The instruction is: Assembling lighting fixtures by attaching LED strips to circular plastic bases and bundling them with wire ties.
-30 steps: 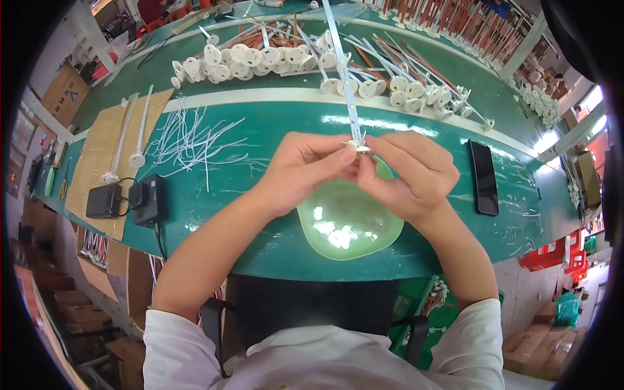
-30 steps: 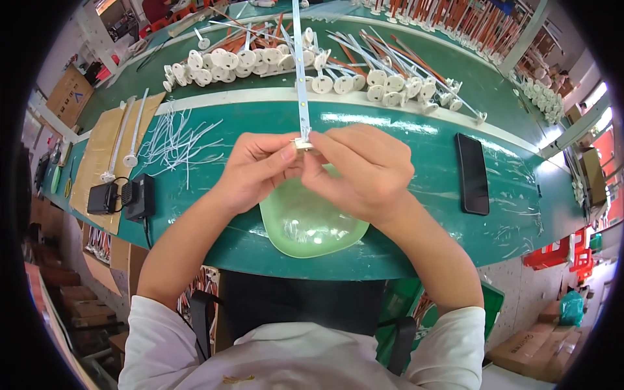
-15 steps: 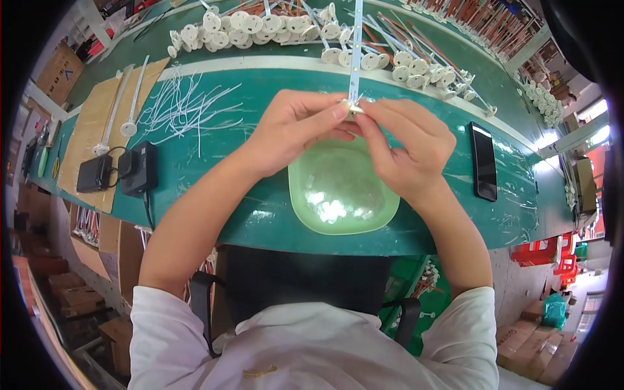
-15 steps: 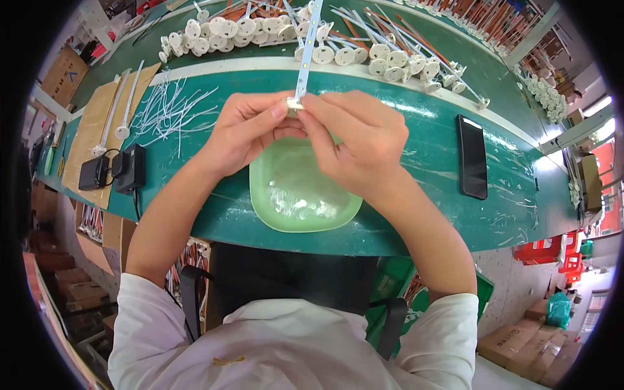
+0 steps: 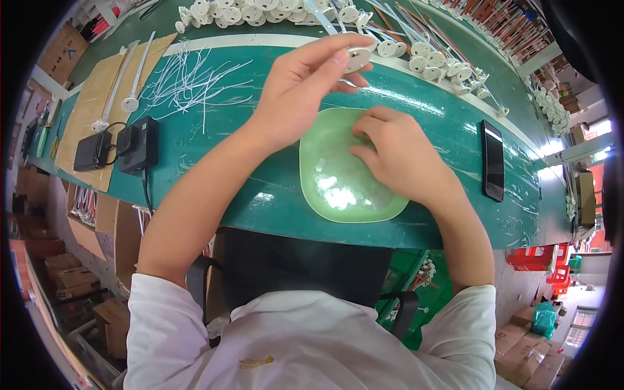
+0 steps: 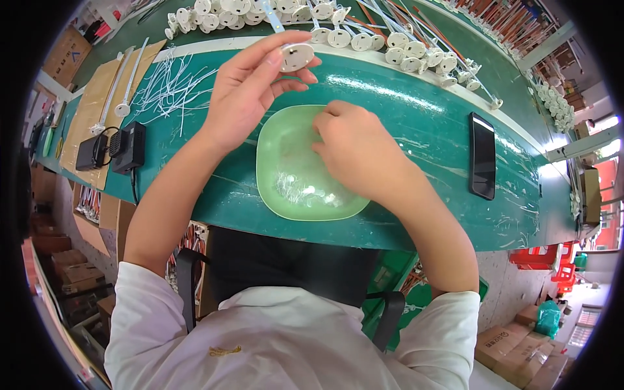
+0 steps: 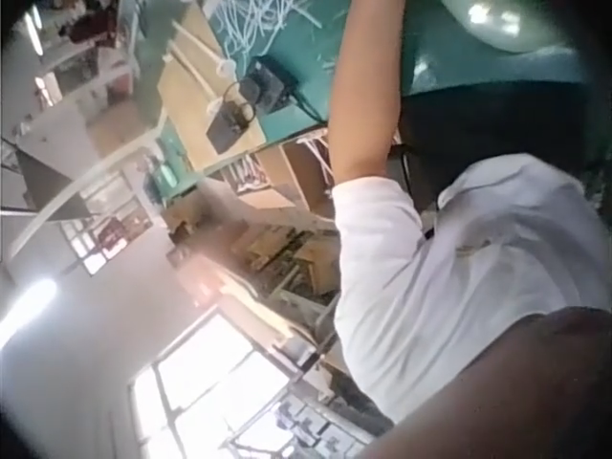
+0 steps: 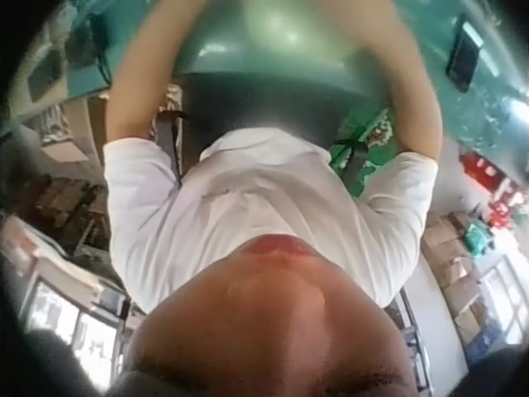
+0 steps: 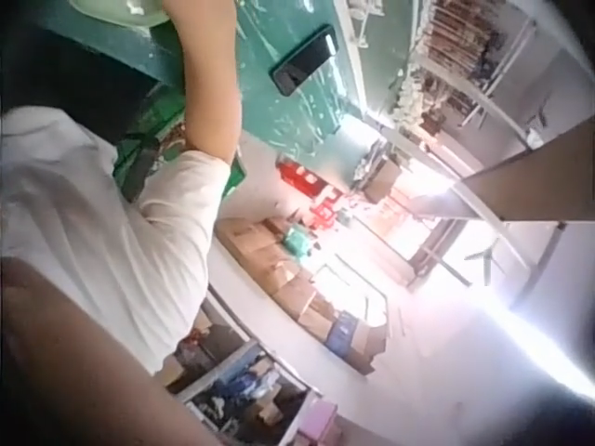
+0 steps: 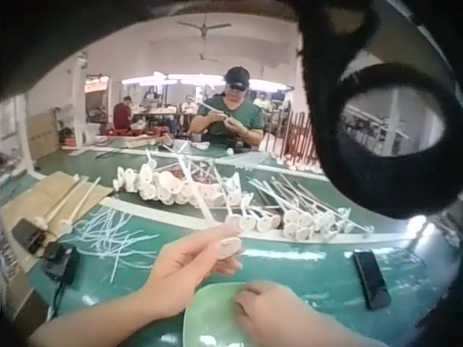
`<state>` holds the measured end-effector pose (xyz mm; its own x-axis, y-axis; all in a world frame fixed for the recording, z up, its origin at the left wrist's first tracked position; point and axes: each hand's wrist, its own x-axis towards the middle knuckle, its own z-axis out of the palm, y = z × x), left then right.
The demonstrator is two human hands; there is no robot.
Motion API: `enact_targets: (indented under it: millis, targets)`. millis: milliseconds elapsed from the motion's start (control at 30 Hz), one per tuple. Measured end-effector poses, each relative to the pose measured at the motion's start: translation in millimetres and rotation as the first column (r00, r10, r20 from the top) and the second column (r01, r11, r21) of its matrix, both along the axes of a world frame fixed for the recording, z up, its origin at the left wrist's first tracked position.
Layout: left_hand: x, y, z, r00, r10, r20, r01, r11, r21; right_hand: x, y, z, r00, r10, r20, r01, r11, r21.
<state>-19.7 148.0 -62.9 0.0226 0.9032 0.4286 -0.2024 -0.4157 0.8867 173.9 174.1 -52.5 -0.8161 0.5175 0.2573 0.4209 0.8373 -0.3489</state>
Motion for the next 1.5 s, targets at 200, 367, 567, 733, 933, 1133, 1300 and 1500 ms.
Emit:
enact_targets:
  millis: [200, 367, 567, 733, 933, 1133, 1300, 1500]
  targets:
    - [4.6, -4.1, 0.4, 0.995, 0.015, -0.101, -0.009, 0.998, 0.060, -4.1, -1.8, -5.1, 0.997, -0.017, 0.078, 0.021, 0.999, -0.047]
    - [1.9, -4.9, -1.4, 0.992, 0.025, -0.120, -0.015, 0.996, 0.087, 0.1, 2.0, 4.6, 1.000, -0.016, 0.001, 0.016, 0.998, -0.061]
    - [4.5, -7.8, 6.8, 0.994, -0.002, -0.105, 0.010, 0.997, 0.076, 2.7, 5.3, 12.5, 0.801, -0.088, -0.593, 0.003, 0.990, -0.144]
    - [2.1, -8.4, 8.7, 0.999, -0.024, -0.036, 0.027, 0.996, 0.082, 5.7, 0.8, 18.0, 0.784, -0.207, -0.585, -0.039, 0.925, -0.379]
    - [1.7, -11.5, 12.7, 0.995, 0.065, -0.072, -0.051, 0.983, 0.174, -1.6, -6.3, 22.2, 0.701, -0.326, -0.634, -0.157, 0.797, -0.584]
    - [2.7, -14.9, 15.8, 0.990, 0.133, -0.039, -0.122, 0.969, 0.216, 0.1, -5.9, 16.7, 0.785, -0.182, -0.592, -0.061, 0.928, -0.367]
    - [3.6, -16.9, 15.1, 0.993, 0.095, -0.074, -0.078, 0.975, 0.208, 0.5, -9.1, 17.5, 0.751, -0.147, -0.644, -0.030, 0.966, -0.256]
    - [14.0, -19.3, 11.3, 0.999, -0.022, 0.023, 0.018, 0.983, 0.184, 2.5, -9.1, 23.3, 0.724, 0.044, -0.688, 0.179, 0.952, 0.250]
